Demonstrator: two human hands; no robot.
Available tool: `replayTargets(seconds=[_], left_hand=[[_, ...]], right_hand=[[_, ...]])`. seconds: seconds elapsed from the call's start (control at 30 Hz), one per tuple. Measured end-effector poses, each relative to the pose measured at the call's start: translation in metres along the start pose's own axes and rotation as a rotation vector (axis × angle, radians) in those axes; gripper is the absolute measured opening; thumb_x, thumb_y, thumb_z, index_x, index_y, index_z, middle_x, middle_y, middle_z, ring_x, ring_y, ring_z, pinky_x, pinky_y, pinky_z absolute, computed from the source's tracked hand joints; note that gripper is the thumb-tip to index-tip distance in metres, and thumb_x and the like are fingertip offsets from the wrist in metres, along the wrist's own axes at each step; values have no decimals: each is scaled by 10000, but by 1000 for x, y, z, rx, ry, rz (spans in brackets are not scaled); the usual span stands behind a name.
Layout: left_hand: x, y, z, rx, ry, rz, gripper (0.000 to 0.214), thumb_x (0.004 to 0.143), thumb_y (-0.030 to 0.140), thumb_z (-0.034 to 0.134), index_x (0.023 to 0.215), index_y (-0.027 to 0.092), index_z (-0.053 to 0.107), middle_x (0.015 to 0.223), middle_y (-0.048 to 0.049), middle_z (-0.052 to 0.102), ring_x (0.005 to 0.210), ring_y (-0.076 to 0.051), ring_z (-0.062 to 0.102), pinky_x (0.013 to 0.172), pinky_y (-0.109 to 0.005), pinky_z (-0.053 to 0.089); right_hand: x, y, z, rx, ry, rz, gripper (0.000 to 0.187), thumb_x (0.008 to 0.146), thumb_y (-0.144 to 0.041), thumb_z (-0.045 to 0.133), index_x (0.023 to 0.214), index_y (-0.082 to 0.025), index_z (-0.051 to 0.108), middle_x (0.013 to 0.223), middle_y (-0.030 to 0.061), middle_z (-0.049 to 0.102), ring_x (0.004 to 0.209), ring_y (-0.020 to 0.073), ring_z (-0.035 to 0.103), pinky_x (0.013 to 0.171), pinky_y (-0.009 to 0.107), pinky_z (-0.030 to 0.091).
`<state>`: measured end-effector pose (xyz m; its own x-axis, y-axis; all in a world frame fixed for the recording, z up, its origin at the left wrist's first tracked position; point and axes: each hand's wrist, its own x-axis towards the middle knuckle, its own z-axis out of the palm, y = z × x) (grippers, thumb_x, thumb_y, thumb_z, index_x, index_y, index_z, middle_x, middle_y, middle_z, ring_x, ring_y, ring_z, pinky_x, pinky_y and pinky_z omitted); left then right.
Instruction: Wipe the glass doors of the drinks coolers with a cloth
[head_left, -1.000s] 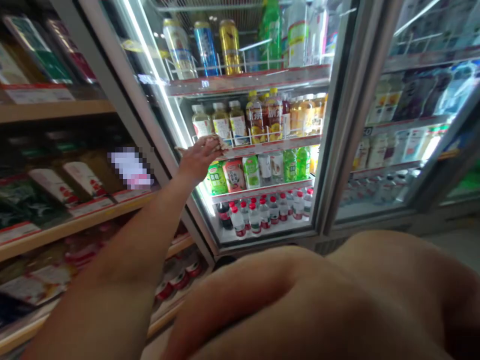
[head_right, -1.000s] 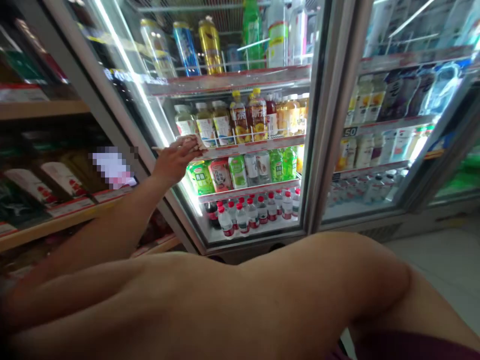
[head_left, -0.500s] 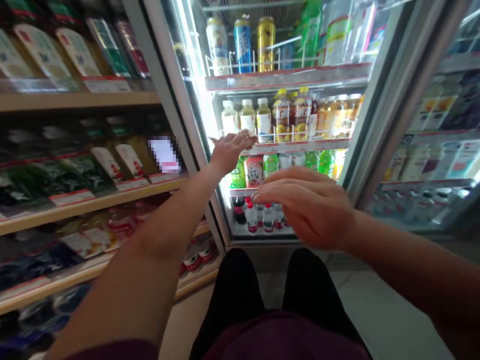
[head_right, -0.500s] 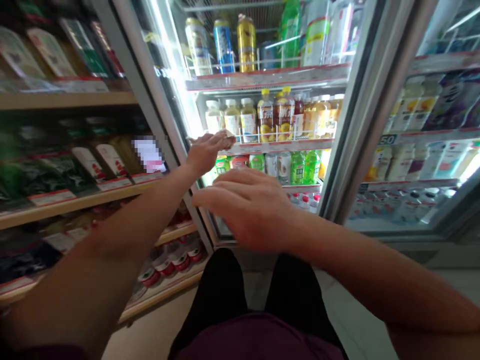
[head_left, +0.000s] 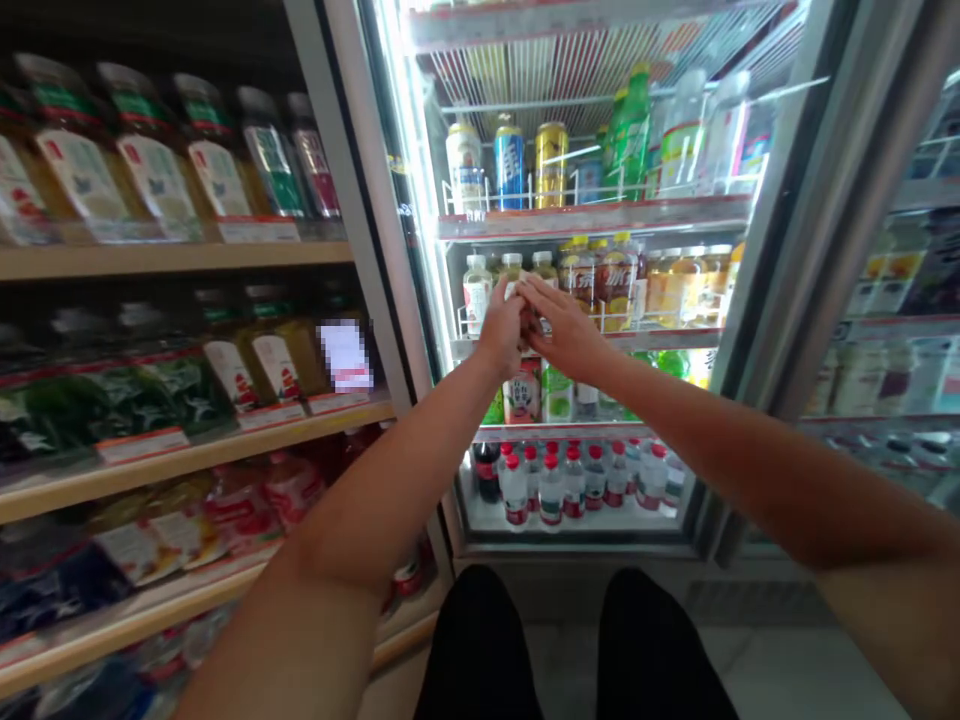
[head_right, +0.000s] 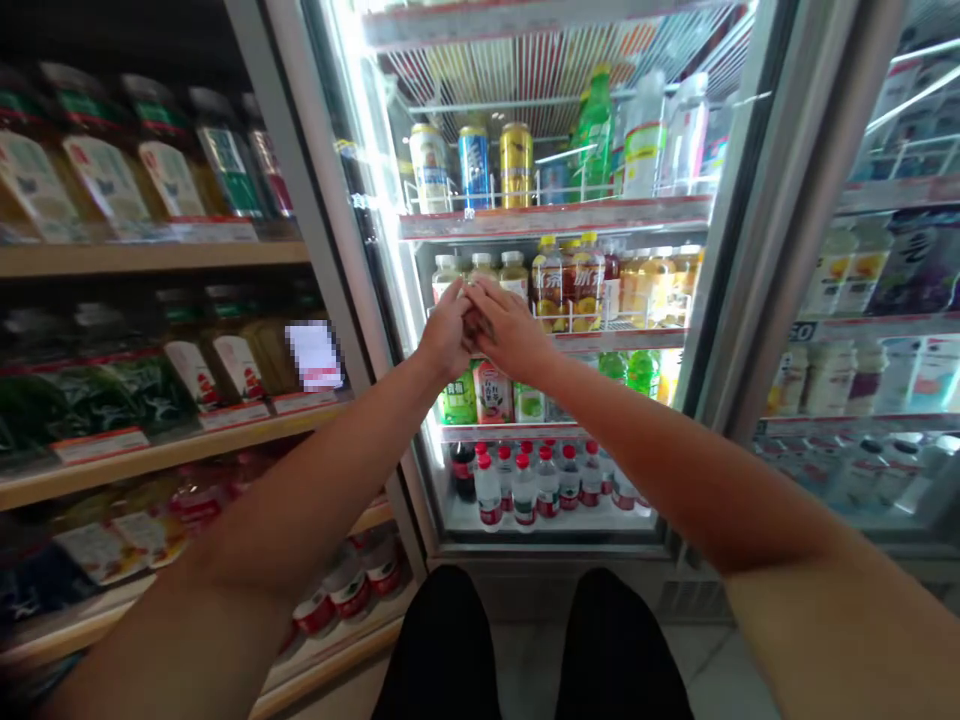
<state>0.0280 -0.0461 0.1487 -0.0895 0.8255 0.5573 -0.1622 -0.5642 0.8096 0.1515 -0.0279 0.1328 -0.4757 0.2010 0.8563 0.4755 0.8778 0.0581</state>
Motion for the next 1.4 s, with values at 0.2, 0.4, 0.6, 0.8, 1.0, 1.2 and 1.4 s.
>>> replayTargets(seconds=[0.2,0.4,0.6,0.8,1.0,1.2,1.4], left_hand=[[0,11,-37,779,-123,532,521,1086,492,254,1538,252,351,1513,-105,504,1385,-280,503,1131,-484,436],[-1,-8,-96,1611,-88,877,516,1060,344,382,1566,244,371,1655,-71,303,1564,-273,193,1274,-522,181],[14,-42,-121,1608,76,867,591,1057,358,422,1617,267,257,1678,-81,216,1577,-294,104,1274,-589,115],[22,-53,-123,1525,107,943,638,1051,365,442,1634,301,191,1680,-66,206,1578,-295,70,1280,-609,57],[23,-54,-124,1465,94,926,663,1040,360,462,1634,348,169,1686,-36,194,1575,-313,86,1280,-624,27],[21,-53,-122,1494,98,896,645,1046,367,445,1634,330,181,1688,-41,200,1577,-311,72,1281,-610,21],[20,-53,-121,1514,117,896,645,1043,360,449,1633,326,189,1684,-47,215,1577,-304,94,1284,-598,42]], right_hand=[[55,35,-28,-216,221,25,438,970,-201,420,1351,-260,626,1428,38,595,1335,306,520,1166,557,428],[45,61,-34,-375,161,-21,472,990,-276,424,1444,-277,550,1600,5,418,1497,362,305,1237,656,238],[45,64,-27,-344,22,-138,482,1031,-300,412,1509,-303,473,1528,-20,517,1421,281,423,1248,518,310],[31,67,-6,-331,141,-98,466,1067,-291,323,1497,-238,495,1540,0,504,1494,235,355,1276,446,309],[44,74,-16,-338,21,-84,504,1054,-312,372,1554,-368,397,1602,-70,406,1548,269,261,1299,548,264],[33,68,-4,-371,130,-60,556,1056,-317,296,1611,-289,291,1635,-31,348,1590,246,83,1326,566,147],[27,68,-7,-321,-57,-179,543,1043,-239,290,1573,-324,373,1631,-57,351,1575,206,178,1336,518,163]])
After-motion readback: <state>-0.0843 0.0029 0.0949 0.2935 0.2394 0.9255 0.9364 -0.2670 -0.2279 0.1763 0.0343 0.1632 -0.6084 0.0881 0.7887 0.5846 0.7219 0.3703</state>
